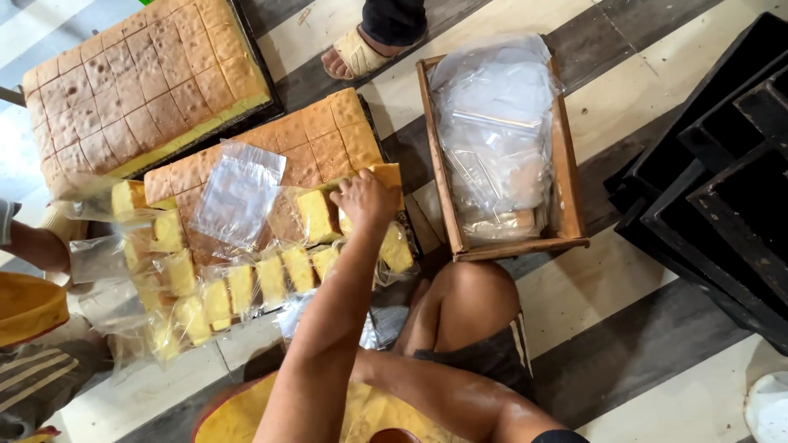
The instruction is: The person packages slices of cake into individual plastic bags.
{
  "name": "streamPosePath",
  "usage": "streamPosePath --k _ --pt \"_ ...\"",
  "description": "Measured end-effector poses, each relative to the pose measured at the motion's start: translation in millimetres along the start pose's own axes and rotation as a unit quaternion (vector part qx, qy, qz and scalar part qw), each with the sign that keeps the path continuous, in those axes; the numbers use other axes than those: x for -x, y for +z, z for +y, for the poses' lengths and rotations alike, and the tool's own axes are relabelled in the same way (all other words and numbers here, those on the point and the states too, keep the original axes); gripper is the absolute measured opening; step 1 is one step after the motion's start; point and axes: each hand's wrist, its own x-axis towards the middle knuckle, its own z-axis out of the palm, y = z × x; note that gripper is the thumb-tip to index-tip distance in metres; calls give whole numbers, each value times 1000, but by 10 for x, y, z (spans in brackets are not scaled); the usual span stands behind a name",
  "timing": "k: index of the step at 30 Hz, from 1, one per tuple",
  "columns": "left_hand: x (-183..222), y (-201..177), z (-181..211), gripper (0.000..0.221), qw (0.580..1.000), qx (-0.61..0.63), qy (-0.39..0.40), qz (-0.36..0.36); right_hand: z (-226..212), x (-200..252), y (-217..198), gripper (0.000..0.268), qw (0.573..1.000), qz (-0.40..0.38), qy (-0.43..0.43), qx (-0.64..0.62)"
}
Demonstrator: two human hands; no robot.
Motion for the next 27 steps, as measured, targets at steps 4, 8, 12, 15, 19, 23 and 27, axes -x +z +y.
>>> streamPosePath --k 4,8,12,15,19,23,27 --pt "-46 222 108 61 995 -30 90 31 103 -29 103 52 999 31 -31 11" --pt "128 -8 173 50 986 -19 156 45 242 -51 185 52 996 60 -60 29" --pt "408 -491 80 59 959 173 202 102 590 -8 294 52 992 83 -88 41" --pt "754 -922 -289 68 860 447 224 100 178 -248 169 47 992 56 -56 94" --pt "1312 -929 -1257 58 689 704 146 89 -224 -287 -67 31 995 3 70 70" --pt "1857 -294 -2262 53 534 845 20 32 -380 -242 -278 29 998 39 57 0" --pt "2556 179 -2790 59 554 830 -47 46 -158 -299 -190 17 988 150 15 27"
